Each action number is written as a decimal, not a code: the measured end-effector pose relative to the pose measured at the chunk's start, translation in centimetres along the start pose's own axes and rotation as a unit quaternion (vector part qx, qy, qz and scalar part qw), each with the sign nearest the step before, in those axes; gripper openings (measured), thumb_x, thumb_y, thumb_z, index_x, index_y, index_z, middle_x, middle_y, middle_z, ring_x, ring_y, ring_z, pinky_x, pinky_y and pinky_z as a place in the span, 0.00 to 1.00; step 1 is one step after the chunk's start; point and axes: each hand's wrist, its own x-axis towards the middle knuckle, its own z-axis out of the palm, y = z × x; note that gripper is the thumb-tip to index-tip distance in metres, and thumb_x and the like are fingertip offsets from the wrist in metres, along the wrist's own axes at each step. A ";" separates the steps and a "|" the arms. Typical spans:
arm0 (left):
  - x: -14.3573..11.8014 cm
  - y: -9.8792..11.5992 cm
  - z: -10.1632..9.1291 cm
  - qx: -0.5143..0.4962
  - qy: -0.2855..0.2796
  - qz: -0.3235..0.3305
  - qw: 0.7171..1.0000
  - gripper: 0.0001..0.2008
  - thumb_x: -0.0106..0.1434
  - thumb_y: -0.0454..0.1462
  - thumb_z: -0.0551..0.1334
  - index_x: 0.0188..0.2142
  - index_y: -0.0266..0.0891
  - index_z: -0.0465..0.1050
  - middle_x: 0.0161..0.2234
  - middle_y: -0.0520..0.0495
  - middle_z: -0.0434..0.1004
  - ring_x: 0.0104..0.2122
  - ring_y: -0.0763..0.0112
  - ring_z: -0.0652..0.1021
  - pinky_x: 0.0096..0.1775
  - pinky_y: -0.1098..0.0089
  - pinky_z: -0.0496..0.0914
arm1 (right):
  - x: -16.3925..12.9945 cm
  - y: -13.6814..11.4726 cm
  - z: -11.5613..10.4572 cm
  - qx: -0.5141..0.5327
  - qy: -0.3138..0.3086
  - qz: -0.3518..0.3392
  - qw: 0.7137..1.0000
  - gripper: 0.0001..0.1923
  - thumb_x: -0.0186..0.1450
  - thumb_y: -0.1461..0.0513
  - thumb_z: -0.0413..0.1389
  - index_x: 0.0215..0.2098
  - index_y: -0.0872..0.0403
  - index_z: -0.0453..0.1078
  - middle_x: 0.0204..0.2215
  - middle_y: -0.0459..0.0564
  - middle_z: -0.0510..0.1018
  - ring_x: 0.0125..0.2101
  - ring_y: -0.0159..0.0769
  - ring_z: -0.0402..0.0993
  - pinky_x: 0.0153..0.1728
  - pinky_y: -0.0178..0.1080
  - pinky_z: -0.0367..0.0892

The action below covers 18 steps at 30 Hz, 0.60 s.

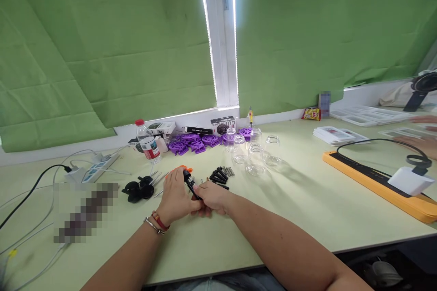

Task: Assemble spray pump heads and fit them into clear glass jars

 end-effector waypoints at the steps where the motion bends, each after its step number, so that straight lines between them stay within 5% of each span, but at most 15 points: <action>1: 0.0 -0.1 0.1 0.002 -0.008 0.003 1.000 0.39 0.35 0.45 0.65 0.48 0.37 0.57 0.46 0.39 0.64 0.48 0.49 0.65 0.51 0.54 0.57 | -0.1 -0.1 -0.4 -0.051 0.021 -0.001 0.998 0.20 0.67 0.53 0.45 0.24 0.57 0.64 0.17 0.48 0.73 0.12 0.27 0.62 0.14 0.31 0.56; 4: 0.1 -0.4 0.4 0.012 -0.035 -0.001 0.999 0.40 0.34 0.47 0.66 0.47 0.36 0.59 0.45 0.38 0.65 0.48 0.47 0.66 0.49 0.54 0.58 | -0.1 0.0 -1.4 -0.179 0.129 -0.052 0.974 0.13 0.65 0.59 0.48 0.28 0.57 0.69 0.24 0.50 0.76 0.17 0.28 0.65 0.19 0.33 0.59; 7: 0.2 -0.7 0.6 0.019 -0.057 -0.019 0.998 0.38 0.31 0.46 0.67 0.44 0.37 0.62 0.44 0.37 0.66 0.46 0.46 0.67 0.48 0.54 0.59 | -0.1 0.2 -1.6 -0.272 0.186 -0.123 0.936 0.10 0.62 0.65 0.48 0.35 0.57 0.72 0.36 0.54 0.75 0.32 0.36 0.70 0.31 0.35 0.61; 11: 0.5 -1.0 0.9 0.018 -0.066 -0.029 0.997 0.35 0.32 0.45 0.68 0.42 0.38 0.63 0.42 0.38 0.68 0.44 0.47 0.69 0.47 0.55 0.60 | -0.3 0.3 -0.4 -0.407 0.140 -0.164 0.888 0.11 0.60 0.70 0.48 0.31 0.58 0.73 0.32 0.54 0.71 0.35 0.37 0.68 0.33 0.34 0.59; 18: 0.7 -1.4 1.5 0.018 -0.075 -0.026 0.997 0.33 0.32 0.47 0.69 0.39 0.38 0.65 0.42 0.37 0.69 0.45 0.46 0.69 0.47 0.55 0.59 | -0.2 0.3 -0.3 -0.426 0.122 -0.166 0.881 0.13 0.60 0.71 0.47 0.35 0.58 0.73 0.34 0.53 0.69 0.34 0.34 0.67 0.33 0.33 0.58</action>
